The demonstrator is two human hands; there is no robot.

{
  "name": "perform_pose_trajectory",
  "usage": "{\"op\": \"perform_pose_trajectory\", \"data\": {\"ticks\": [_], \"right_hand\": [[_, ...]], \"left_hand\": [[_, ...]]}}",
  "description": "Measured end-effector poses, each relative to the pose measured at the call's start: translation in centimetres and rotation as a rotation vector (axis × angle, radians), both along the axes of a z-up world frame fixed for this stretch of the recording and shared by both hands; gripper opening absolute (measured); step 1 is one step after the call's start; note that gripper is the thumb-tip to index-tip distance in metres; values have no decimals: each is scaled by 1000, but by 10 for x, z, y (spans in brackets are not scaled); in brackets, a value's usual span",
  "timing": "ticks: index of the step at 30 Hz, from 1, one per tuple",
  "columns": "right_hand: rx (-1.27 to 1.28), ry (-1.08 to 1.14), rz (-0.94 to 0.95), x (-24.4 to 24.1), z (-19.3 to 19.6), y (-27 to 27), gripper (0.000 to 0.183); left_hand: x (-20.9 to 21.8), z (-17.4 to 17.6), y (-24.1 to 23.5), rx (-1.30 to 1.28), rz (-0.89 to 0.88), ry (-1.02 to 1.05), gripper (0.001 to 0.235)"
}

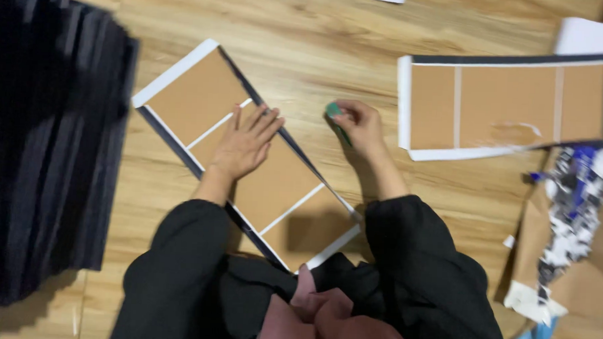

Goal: Assembling cardboard folders by inserting panels into frames and smoothing edges with a tool

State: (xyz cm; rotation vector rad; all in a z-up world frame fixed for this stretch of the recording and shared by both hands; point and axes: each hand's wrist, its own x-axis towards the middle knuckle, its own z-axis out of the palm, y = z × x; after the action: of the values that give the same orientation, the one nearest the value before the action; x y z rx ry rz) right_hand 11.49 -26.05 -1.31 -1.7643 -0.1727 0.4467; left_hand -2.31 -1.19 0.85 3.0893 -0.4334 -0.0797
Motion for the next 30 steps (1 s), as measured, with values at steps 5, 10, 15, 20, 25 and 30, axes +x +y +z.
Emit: {"op": "perform_pose_trajectory", "data": {"ticks": [5,10,15,20,25,30], "right_hand": [[-353,-586,424,-35,31,71,26],[-332,-739,408,-74,12,23,23],[-351,-610,382,-81,31,11,21],[-341,-833,472,-51,21,81,18],[-697,-684,746,-119,46,22,19],[-222,-647,543,-90,76,57,9]], "left_hand": [[-5,-13,7,-314,7,-223,51],[-10,-28,11,-333,34,-274,54],[-10,-32,8,-362,71,-306,49],[-10,-40,8,-331,70,-339,49],[-9,-41,6,-356,72,-331,47],[-9,-38,8,-335,75,-349,43]]}}
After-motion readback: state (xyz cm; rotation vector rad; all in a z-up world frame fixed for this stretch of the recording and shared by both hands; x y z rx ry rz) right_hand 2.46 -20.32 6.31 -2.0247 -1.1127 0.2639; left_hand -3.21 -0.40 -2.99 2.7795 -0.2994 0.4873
